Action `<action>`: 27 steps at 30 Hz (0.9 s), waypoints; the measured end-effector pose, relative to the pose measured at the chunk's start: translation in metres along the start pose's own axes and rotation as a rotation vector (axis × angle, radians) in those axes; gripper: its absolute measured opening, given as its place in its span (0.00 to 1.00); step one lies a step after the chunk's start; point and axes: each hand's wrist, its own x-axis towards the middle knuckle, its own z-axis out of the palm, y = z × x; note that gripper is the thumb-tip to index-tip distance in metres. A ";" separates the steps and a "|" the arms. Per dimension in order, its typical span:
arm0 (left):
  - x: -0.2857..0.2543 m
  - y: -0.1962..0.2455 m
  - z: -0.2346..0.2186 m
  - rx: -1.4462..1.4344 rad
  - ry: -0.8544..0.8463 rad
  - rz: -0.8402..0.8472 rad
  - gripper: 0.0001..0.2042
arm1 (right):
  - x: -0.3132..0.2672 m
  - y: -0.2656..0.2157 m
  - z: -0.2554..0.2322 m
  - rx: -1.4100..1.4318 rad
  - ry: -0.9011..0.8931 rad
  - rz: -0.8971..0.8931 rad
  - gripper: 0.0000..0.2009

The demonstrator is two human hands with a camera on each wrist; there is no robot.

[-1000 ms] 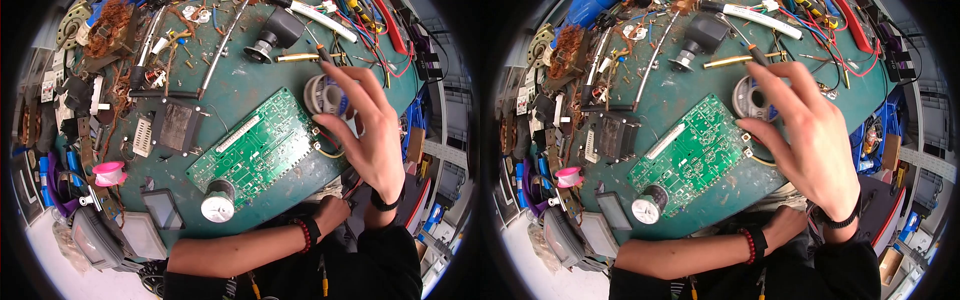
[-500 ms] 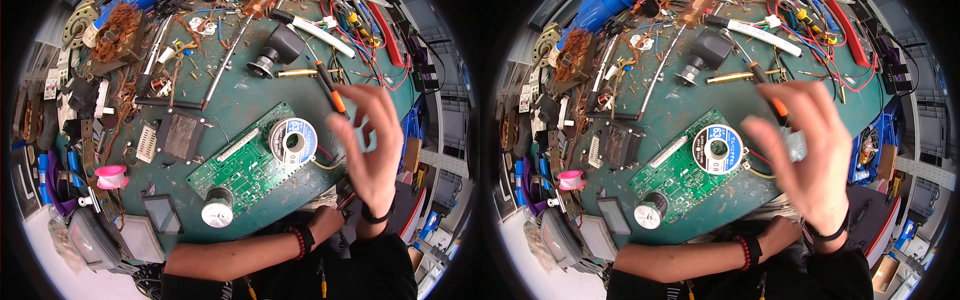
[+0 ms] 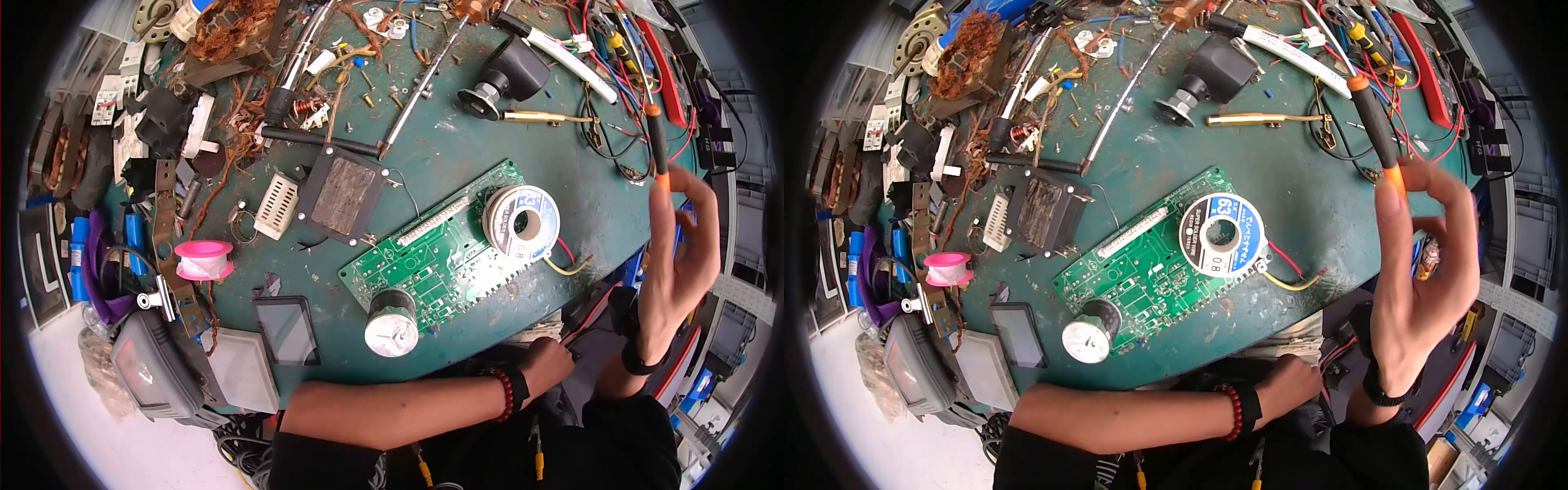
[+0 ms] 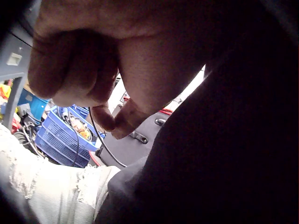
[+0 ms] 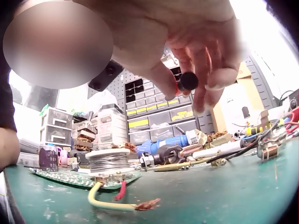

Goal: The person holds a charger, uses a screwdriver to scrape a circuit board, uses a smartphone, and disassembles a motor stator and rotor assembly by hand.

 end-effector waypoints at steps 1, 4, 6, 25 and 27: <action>0.000 0.001 0.001 -0.001 -0.024 -0.006 0.04 | 0.000 0.001 -0.003 -0.092 0.044 -0.132 0.07; 0.002 0.001 -0.002 0.016 -0.049 -0.021 0.04 | -0.015 0.008 -0.006 0.387 0.128 -0.009 0.07; 0.003 0.002 0.001 0.032 -0.057 -0.033 0.04 | -0.031 0.000 -0.015 0.605 0.009 0.098 0.08; 0.012 0.007 0.035 0.049 0.007 -0.027 0.03 | -0.058 0.001 0.006 0.901 -0.205 -0.190 0.18; 0.014 0.008 0.036 0.044 0.004 -0.035 0.03 | -0.059 0.002 0.006 0.828 -0.216 -0.185 0.18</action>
